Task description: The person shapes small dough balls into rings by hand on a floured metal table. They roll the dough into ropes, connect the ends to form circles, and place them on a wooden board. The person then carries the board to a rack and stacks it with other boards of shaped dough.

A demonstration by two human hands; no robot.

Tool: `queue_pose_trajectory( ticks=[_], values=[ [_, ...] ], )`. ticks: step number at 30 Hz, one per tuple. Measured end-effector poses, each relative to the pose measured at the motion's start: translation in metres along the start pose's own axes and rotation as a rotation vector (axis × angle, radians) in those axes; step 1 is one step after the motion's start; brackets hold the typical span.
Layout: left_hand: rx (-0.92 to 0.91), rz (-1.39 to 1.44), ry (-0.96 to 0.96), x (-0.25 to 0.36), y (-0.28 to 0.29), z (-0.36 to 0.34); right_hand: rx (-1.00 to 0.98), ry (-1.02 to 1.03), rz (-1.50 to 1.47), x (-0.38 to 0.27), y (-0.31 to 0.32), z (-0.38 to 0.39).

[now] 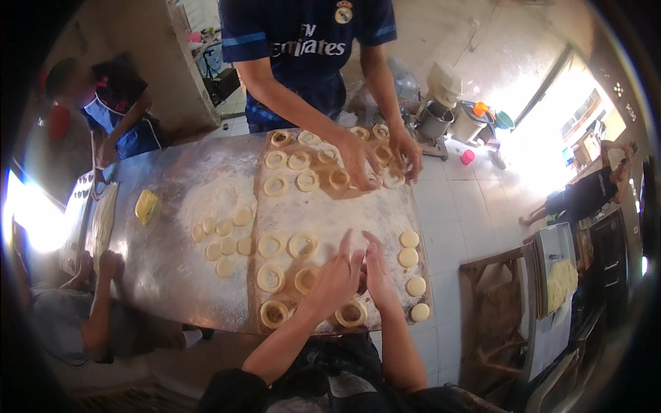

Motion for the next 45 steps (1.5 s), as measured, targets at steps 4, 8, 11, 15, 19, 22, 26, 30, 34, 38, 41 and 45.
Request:
queue_pose_trajectory(
  ticks=[4, 8, 11, 15, 19, 22, 26, 30, 34, 38, 41, 45],
  values=[
    [0.236, -0.401, 0.172, 0.001, 0.025, 0.0, 0.295, 0.117, 0.669, 0.029, 0.024, -0.012],
    [0.216, -0.283, 0.085, 0.012, 0.065, 0.024, 0.134, 0.151, 0.92, 0.043, 0.024, 0.001],
    [0.13, 0.017, -0.064, 0.04, 0.086, 0.05, 0.141, 0.118, 1.096, 0.037, 0.01, 0.003],
    [-0.493, 0.322, -0.5, 0.11, 0.128, 0.107, 0.11, -0.005, 1.139, 0.042, 0.008, -0.002],
    [-0.627, 0.362, -0.959, 0.159, 0.162, 0.141, 0.06, 0.098, 0.99, 0.043, 0.012, -0.001],
    [-0.538, 0.543, -1.055, 0.145, 0.172, 0.145, 0.046, 0.099, 0.966, 0.035, 0.011, 0.003],
    [-0.634, 0.528, -0.989, 0.147, 0.173, 0.144, 0.046, 0.152, 0.913, 0.031, 0.013, 0.005],
    [-0.666, 0.539, -0.918, 0.153, 0.165, 0.136, 0.101, 0.288, 0.794, 0.027, 0.024, 0.015],
    [-0.719, 0.478, -0.77, 0.146, 0.161, 0.129, 0.17, 0.347, 0.802, 0.015, 0.036, 0.032],
    [-0.824, 0.376, -0.53, 0.142, 0.149, 0.119, 0.322, 0.301, 0.805, 0.009, 0.071, 0.069],
    [-0.879, 0.281, -0.315, 0.145, 0.141, 0.104, 0.469, 0.227, 0.754, 0.012, 0.115, 0.097],
    [-0.598, 0.14, 0.086, 0.138, 0.099, 0.066, 0.494, -0.004, 0.771, 0.052, 0.139, 0.136]
  ],
)
Point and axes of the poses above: each hand's wrist, its own z-axis away from the middle knuckle, its own y-axis out of the back of the hand, x = y × z, the point moved 4 cm from there along -z, towards the middle knuckle, and after that the axes turned 6 degrees about -x, right-handed, at the moved point
